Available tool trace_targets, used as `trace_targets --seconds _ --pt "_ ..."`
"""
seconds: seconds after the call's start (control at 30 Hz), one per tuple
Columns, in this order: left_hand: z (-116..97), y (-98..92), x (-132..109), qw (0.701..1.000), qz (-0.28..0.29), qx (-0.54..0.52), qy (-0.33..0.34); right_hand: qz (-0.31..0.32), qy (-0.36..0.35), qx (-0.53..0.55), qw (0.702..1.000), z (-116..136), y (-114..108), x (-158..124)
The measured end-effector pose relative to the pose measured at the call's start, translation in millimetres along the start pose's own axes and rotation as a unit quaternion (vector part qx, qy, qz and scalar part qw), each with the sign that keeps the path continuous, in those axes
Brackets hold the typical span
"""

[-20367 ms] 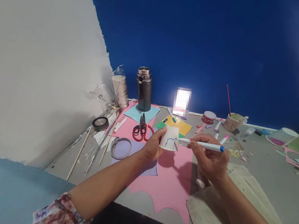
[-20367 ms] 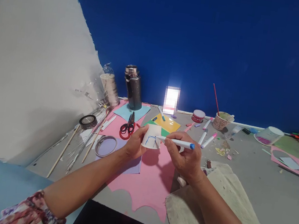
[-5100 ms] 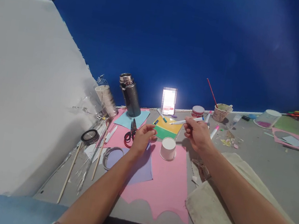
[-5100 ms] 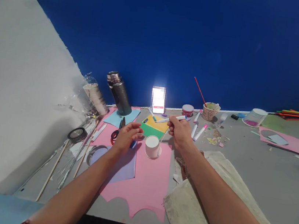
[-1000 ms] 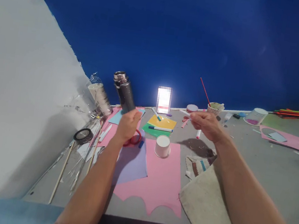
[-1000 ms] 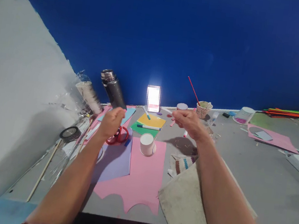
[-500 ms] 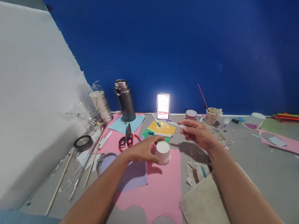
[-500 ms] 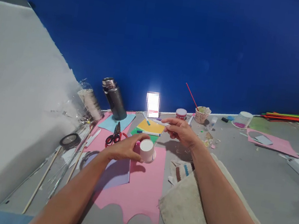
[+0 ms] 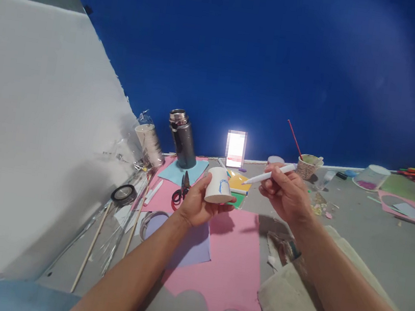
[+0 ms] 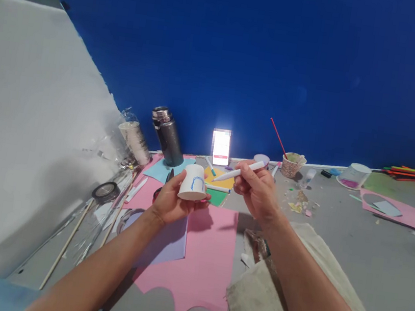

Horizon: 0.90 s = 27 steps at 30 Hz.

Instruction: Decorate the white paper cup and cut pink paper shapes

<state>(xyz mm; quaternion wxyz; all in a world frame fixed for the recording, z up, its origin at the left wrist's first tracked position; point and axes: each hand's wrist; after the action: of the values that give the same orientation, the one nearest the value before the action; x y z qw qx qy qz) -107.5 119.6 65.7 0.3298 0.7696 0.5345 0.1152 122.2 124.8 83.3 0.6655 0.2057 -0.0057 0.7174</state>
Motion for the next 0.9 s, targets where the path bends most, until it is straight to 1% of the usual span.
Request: trace_targets --seconds 0.07,0.13,0.23,0.33,0.47,0.63,0.8,0.9 --pt "7 -3.5 -1 1.0 -0.011 -0.022 -0.009 -0.008 -0.043 -0.056 0.997 3 12 -9" --pt "15 -8.3 0 0.999 -0.011 -0.041 -0.001 -0.009 -0.081 -0.141 0.987 6 22 -19" --pt "23 -14.9 2 0.998 0.006 -0.056 0.009 -0.015 -0.144 -0.253 0.956 10 33 -32" --pt "27 -18.3 4 0.998 0.02 -0.061 0.02 0.004 -0.189 -0.308 0.932 9 40 -39" --pt "28 -19.2 4 0.996 0.032 -0.066 0.044 0.034 -0.203 -0.346 0.915 4 43 -41" --pt "29 -17.3 2 0.997 0.025 -0.05 0.051 0.061 -0.247 -0.338 0.906 0 44 -42" --pt "30 -15.2 3 0.998 -0.002 -0.036 0.051 0.065 -0.227 -0.352 0.905 2 44 -43" --pt "30 -14.8 2 0.998 -0.002 -0.031 0.055 0.084 -0.218 -0.347 0.908 4 43 -43"
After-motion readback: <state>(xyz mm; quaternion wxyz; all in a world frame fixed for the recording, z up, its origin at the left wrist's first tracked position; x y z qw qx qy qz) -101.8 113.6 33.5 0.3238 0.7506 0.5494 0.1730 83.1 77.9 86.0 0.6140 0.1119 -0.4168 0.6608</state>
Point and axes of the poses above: each hand's wrist, its own x-axis towards the middle knuckle, its own y-axis out of the palm, z = x × y, and after that the axes turned 1 degree about y, right-handed
